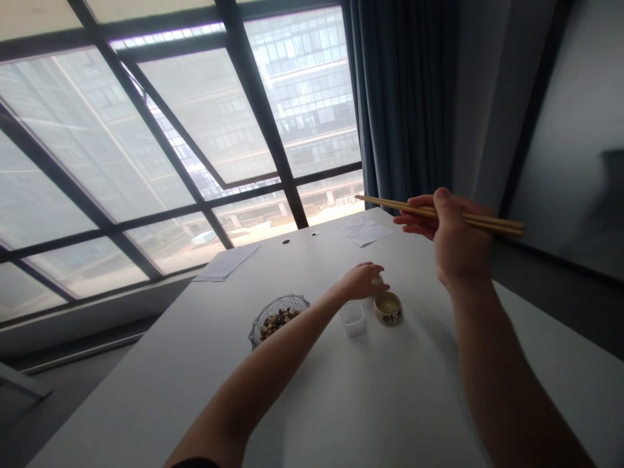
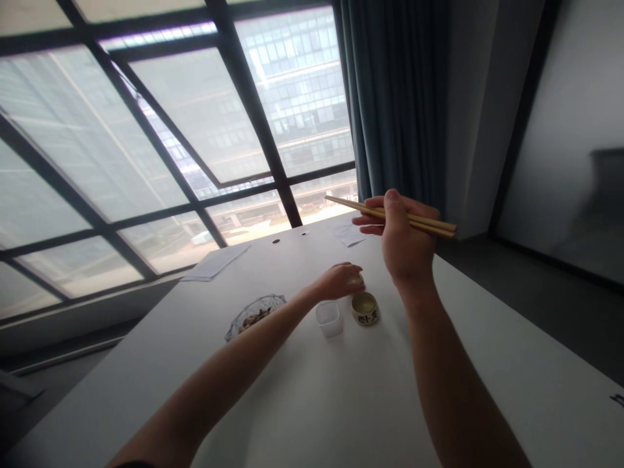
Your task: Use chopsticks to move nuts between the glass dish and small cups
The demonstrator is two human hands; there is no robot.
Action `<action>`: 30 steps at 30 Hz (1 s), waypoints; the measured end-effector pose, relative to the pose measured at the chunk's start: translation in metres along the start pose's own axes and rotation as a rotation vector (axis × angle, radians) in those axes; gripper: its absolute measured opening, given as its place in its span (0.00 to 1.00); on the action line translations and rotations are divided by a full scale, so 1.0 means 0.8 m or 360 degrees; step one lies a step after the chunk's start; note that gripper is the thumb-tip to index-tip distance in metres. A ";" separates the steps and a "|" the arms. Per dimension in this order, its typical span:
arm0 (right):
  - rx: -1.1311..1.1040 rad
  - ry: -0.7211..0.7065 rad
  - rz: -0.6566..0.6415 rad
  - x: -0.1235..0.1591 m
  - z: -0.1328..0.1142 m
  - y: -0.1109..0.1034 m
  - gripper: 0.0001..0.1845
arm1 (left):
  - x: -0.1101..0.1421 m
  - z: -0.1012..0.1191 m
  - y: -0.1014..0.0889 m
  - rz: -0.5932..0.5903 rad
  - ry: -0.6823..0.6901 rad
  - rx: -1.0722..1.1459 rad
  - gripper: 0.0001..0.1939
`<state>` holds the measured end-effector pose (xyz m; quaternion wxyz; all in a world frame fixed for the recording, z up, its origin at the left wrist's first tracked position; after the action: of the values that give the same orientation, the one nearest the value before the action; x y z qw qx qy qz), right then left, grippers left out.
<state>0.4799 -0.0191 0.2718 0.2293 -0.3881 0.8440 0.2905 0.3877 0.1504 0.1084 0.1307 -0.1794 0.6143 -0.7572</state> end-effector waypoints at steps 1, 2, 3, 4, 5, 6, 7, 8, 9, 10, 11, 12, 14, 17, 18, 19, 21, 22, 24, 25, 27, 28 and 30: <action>-0.0007 0.0001 -0.0003 0.000 0.001 0.000 0.21 | 0.008 0.010 0.006 -0.0023 0.0040 -0.0007 0.32; -0.0013 0.0005 -0.0009 0.000 0.002 0.001 0.21 | 0.015 0.019 0.012 -0.0045 0.0068 -0.0018 0.35; -0.0018 0.0009 -0.0016 0.000 0.004 0.002 0.21 | 0.021 0.025 0.019 -0.0058 0.0078 -0.0030 0.38; -0.0021 0.0014 -0.0028 0.000 0.006 0.004 0.21 | 0.026 0.029 0.025 -0.0070 0.0078 -0.0041 0.40; -0.0022 0.0019 -0.0041 0.000 0.007 0.006 0.21 | 0.029 0.032 0.031 -0.0077 0.0070 -0.0050 0.40; -0.0024 0.0023 -0.0054 0.001 0.008 0.007 0.21 | 0.031 0.034 0.035 -0.0076 0.0057 -0.0058 0.39; -0.0029 0.0026 -0.0064 0.002 0.009 0.009 0.21 | 0.033 0.034 0.038 -0.0068 0.0041 -0.0063 0.37; -0.0037 0.0030 -0.0071 0.002 0.009 0.010 0.21 | 0.034 0.034 0.041 -0.0057 0.0025 -0.0066 0.35; -0.0046 0.0032 -0.0072 0.003 0.009 0.010 0.20 | 0.034 0.034 0.042 -0.0044 0.0012 -0.0066 0.34; -0.0056 0.0034 -0.0070 0.004 0.009 0.010 0.20 | 0.034 0.033 0.043 -0.0033 0.0003 -0.0064 0.33; -0.0064 0.0036 -0.0065 0.004 0.009 0.010 0.20 | 0.034 0.033 0.043 -0.0024 -0.0002 -0.0060 0.33; -0.0070 0.0037 -0.0062 0.004 0.009 0.010 0.19 | 0.034 0.033 0.043 -0.0017 -0.0004 -0.0054 0.33; -0.0081 0.0037 -0.0057 0.004 0.009 0.010 0.19 | 0.035 0.033 0.040 -0.0004 0.0000 -0.0037 0.35; -0.0098 0.0051 -0.0066 0.004 0.010 0.011 0.19 | 0.044 0.036 0.029 0.0059 0.0006 -0.0001 0.38; -0.0100 0.0062 -0.0075 0.005 0.010 0.012 0.20 | 0.050 0.039 0.023 0.0100 0.0006 0.0013 0.38; -0.0102 0.0078 -0.0090 0.005 0.011 0.013 0.20 | 0.059 0.042 0.018 0.0149 0.0004 0.0026 0.36; -0.0103 0.0122 -0.0137 0.006 0.013 0.017 0.21 | 0.083 0.052 0.011 0.0252 0.0009 0.0051 0.28; -0.0103 0.0142 -0.0171 0.006 0.015 0.020 0.21 | 0.099 0.058 0.011 0.0291 0.0016 0.0062 0.24; -0.0093 0.0168 -0.0244 0.007 0.018 0.026 0.21 | 0.134 0.069 0.019 0.0344 0.0046 0.0085 0.20; -0.0082 0.0175 -0.0277 0.008 0.021 0.029 0.21 | 0.154 0.075 0.024 0.0399 0.0100 0.0137 0.20; -0.0054 0.0200 -0.0322 0.011 0.027 0.036 0.21 | 0.192 0.078 0.044 0.0437 0.0179 0.0226 0.17; -0.0038 0.0222 -0.0338 0.013 0.031 0.040 0.22 | 0.210 0.075 0.055 0.0468 0.0182 0.0258 0.16; -0.0003 0.0270 -0.0391 0.020 0.038 0.050 0.23 | 0.242 0.059 0.076 0.0511 0.0147 0.0298 0.15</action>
<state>0.4437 0.0139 0.2526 0.1906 -0.5118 0.8063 0.2271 0.2323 0.0148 0.0787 0.2376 -0.0312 0.5672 -0.7879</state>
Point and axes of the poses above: each hand's wrist, its own x-axis away from the middle knuckle, its own y-axis out of the palm, z = x × y, the point moved 9 cm from there along -x, towards the middle knuckle, and after that the axes turned 10 degrees about -z, right-handed, at the moved point
